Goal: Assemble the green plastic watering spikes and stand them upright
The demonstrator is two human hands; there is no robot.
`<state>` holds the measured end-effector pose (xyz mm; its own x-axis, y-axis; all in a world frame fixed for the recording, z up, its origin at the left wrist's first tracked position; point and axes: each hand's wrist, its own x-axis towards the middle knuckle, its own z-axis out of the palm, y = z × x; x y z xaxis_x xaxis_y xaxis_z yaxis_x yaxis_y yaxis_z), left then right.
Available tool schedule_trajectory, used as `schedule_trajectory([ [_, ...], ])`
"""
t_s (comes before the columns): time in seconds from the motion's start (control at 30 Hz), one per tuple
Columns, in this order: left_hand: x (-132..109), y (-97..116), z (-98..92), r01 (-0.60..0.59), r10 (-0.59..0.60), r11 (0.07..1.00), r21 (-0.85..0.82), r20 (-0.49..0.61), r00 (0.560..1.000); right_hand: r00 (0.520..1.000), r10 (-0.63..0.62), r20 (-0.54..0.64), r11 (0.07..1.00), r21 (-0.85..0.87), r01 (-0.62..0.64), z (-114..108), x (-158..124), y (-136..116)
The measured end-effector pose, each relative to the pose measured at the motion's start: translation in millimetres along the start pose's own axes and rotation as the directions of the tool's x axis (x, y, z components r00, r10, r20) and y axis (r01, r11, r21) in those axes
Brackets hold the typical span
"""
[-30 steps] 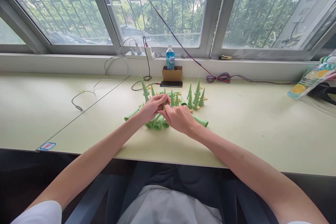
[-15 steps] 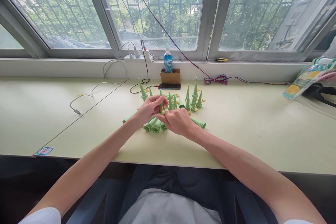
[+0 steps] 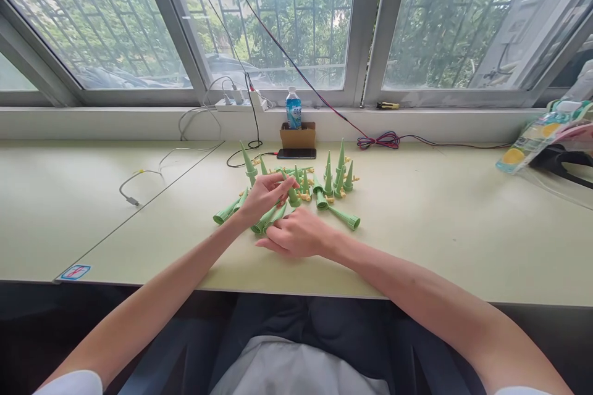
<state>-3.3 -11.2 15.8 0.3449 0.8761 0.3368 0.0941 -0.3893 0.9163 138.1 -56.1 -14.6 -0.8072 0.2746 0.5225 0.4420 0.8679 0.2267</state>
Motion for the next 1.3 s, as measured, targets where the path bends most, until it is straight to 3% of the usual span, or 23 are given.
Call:
schedule_trajectory([
  [0.5,0.3,-12.8,11.7,-0.057,0.045,0.994,0.097,0.127,0.991,0.964,-0.125,-0.234,0.99,0.034,0.137,1.7,0.3,-16.5],
  [0.67,0.3,-15.4,16.4,-0.081,0.048,0.968,0.237,0.141,0.989,0.96,-0.176,-0.217,0.98,0.05,0.191,4.2,0.1,-27.1],
  [0.97,0.0,-14.5,18.9,-0.081,0.05,0.947,0.312,0.106,0.993,0.959,-0.18,-0.219,0.981,0.033,0.192,13.5,-2.4,-26.6],
  [1.2,1.0,-16.5,20.1,-0.13,0.103,0.921,0.368,0.092,0.99,0.956,-0.196,-0.218,0.978,0.025,0.206,8.7,-0.1,-27.2],
  [1.3,-1.6,-14.6,18.4,-0.199,0.202,0.876,0.44,0.039,0.979,0.954,-0.201,-0.222,0.977,0.019,0.211,8.5,-0.5,-27.4],
])
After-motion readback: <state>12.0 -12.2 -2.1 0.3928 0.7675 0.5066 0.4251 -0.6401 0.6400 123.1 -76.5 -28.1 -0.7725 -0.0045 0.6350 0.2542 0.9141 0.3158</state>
